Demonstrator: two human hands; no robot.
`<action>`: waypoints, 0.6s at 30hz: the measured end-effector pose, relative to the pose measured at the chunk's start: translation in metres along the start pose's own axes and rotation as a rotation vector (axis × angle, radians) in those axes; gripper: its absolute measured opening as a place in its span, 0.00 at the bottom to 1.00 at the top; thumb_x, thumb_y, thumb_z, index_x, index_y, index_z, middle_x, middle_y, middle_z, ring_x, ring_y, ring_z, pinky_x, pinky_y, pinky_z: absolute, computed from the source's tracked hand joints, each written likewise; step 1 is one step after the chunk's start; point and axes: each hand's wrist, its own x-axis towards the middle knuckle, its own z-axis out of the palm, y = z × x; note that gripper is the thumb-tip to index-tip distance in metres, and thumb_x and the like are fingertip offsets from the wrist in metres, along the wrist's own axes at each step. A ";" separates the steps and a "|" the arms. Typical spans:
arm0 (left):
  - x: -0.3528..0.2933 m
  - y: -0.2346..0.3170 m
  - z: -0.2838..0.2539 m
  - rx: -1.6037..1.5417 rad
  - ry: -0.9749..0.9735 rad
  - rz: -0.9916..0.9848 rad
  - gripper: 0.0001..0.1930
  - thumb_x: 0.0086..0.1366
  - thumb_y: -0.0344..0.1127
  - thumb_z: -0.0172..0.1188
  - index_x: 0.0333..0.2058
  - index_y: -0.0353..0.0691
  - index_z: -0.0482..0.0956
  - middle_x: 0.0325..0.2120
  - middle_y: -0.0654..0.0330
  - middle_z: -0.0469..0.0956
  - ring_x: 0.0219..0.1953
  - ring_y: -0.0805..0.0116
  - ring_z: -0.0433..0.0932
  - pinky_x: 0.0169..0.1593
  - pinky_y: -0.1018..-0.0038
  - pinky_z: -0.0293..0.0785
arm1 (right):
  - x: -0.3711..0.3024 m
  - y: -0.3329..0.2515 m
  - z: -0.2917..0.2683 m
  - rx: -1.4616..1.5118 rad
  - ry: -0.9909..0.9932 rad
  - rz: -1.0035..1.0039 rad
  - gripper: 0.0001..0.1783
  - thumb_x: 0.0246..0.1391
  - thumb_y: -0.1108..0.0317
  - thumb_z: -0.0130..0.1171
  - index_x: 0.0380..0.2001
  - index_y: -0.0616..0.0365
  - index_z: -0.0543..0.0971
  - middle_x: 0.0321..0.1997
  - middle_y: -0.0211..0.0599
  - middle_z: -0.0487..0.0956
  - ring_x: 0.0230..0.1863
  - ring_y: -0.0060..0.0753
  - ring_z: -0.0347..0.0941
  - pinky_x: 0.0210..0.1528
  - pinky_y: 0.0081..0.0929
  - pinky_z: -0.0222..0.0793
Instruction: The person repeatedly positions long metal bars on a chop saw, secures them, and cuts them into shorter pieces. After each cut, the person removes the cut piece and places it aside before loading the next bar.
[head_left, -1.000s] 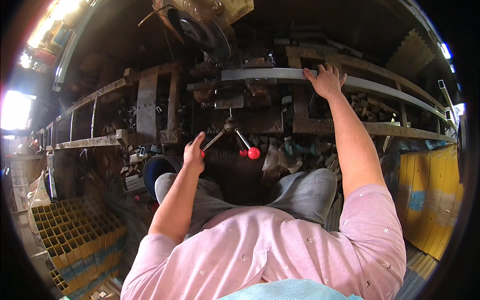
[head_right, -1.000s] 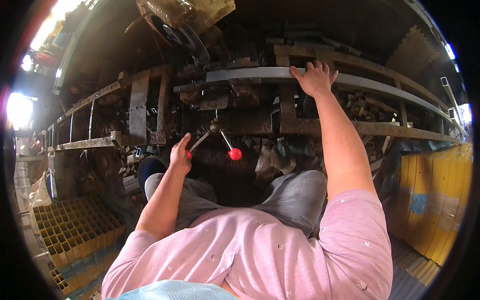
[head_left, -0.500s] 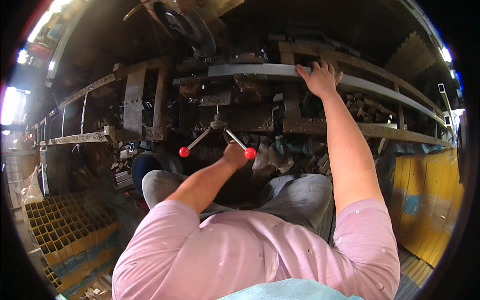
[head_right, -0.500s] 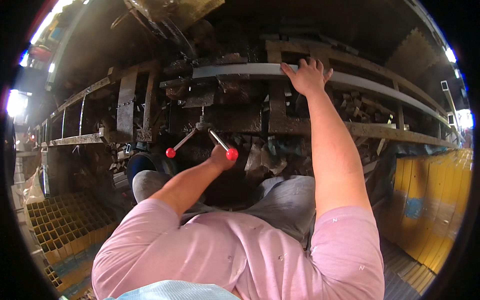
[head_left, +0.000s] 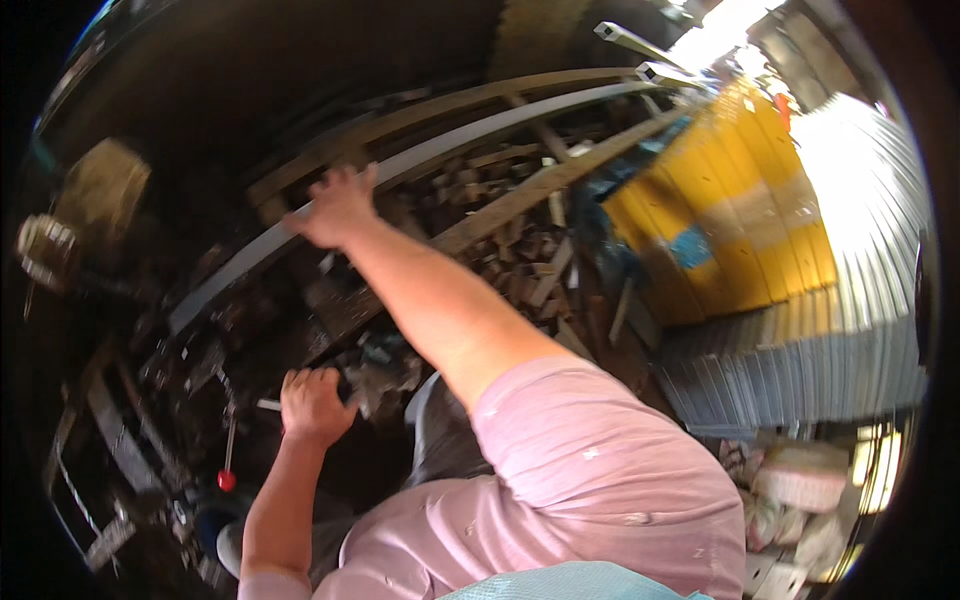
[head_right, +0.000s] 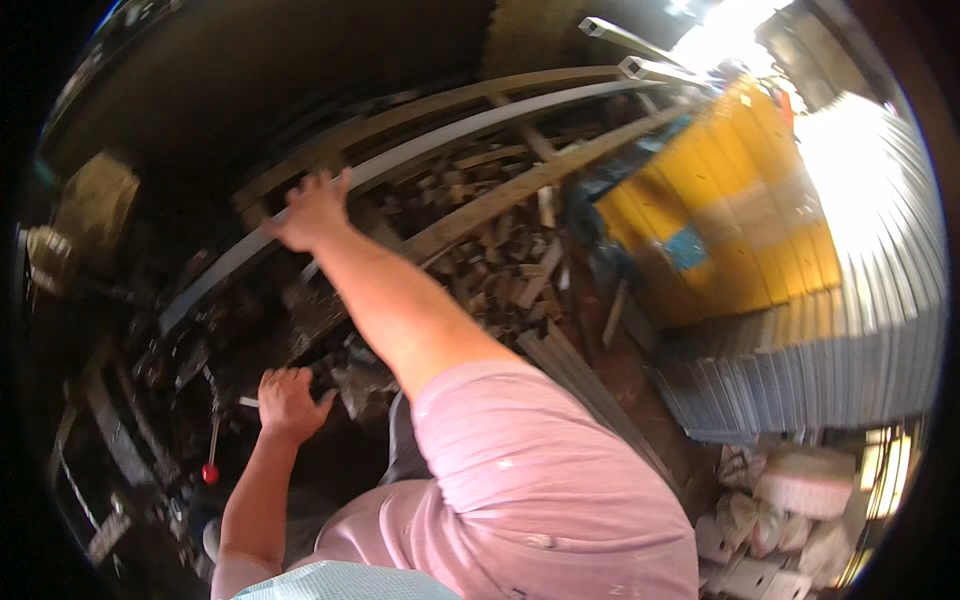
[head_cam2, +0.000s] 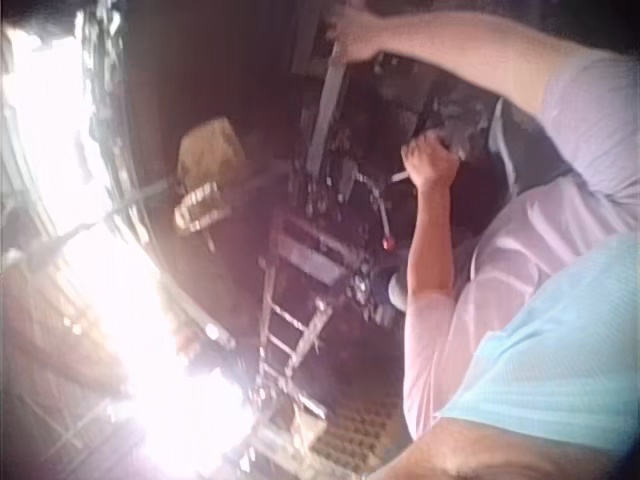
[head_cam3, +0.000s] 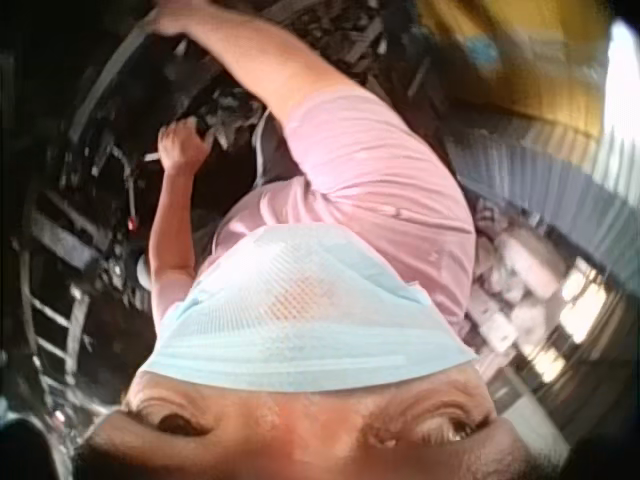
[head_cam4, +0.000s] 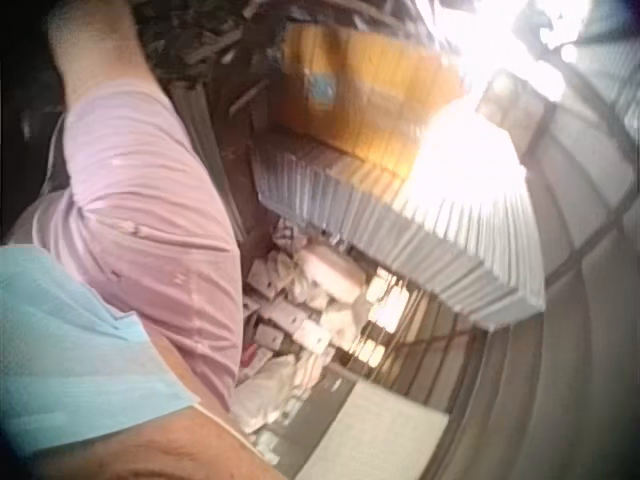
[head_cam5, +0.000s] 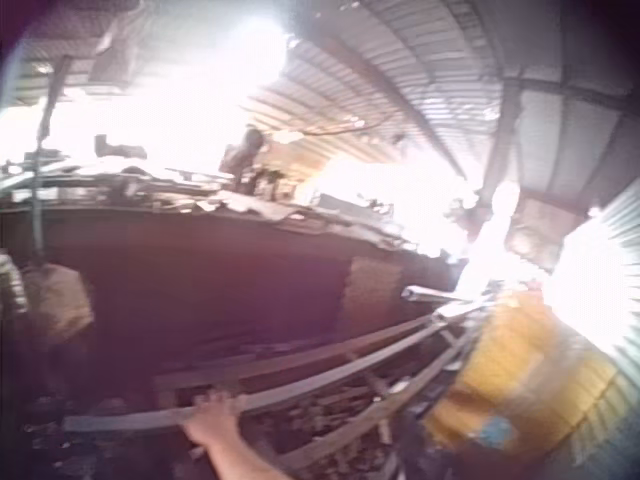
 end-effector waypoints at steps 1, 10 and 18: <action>0.003 0.002 0.008 0.086 -0.035 -0.041 0.23 0.58 0.57 0.75 0.38 0.42 0.84 0.38 0.53 0.87 0.50 0.53 0.83 0.63 0.55 0.72 | 0.001 0.003 0.002 0.035 0.008 0.018 0.49 0.68 0.24 0.45 0.77 0.50 0.71 0.85 0.50 0.59 0.87 0.58 0.43 0.82 0.78 0.22; 0.026 0.007 0.041 0.158 -0.376 -0.213 0.24 0.64 0.57 0.68 0.44 0.42 0.87 0.44 0.51 0.90 0.51 0.51 0.88 0.60 0.58 0.77 | -0.005 0.008 0.007 0.125 0.018 0.036 0.52 0.66 0.23 0.49 0.76 0.53 0.70 0.85 0.52 0.57 0.87 0.61 0.41 0.82 0.78 0.21; -0.051 -0.006 -0.017 -0.186 0.508 0.092 0.16 0.59 0.46 0.74 0.38 0.41 0.86 0.38 0.54 0.86 0.49 0.48 0.83 0.61 0.54 0.74 | -0.088 -0.039 0.048 0.430 0.625 -0.288 0.37 0.57 0.47 0.73 0.60 0.64 0.77 0.65 0.56 0.76 0.67 0.62 0.69 0.72 0.57 0.62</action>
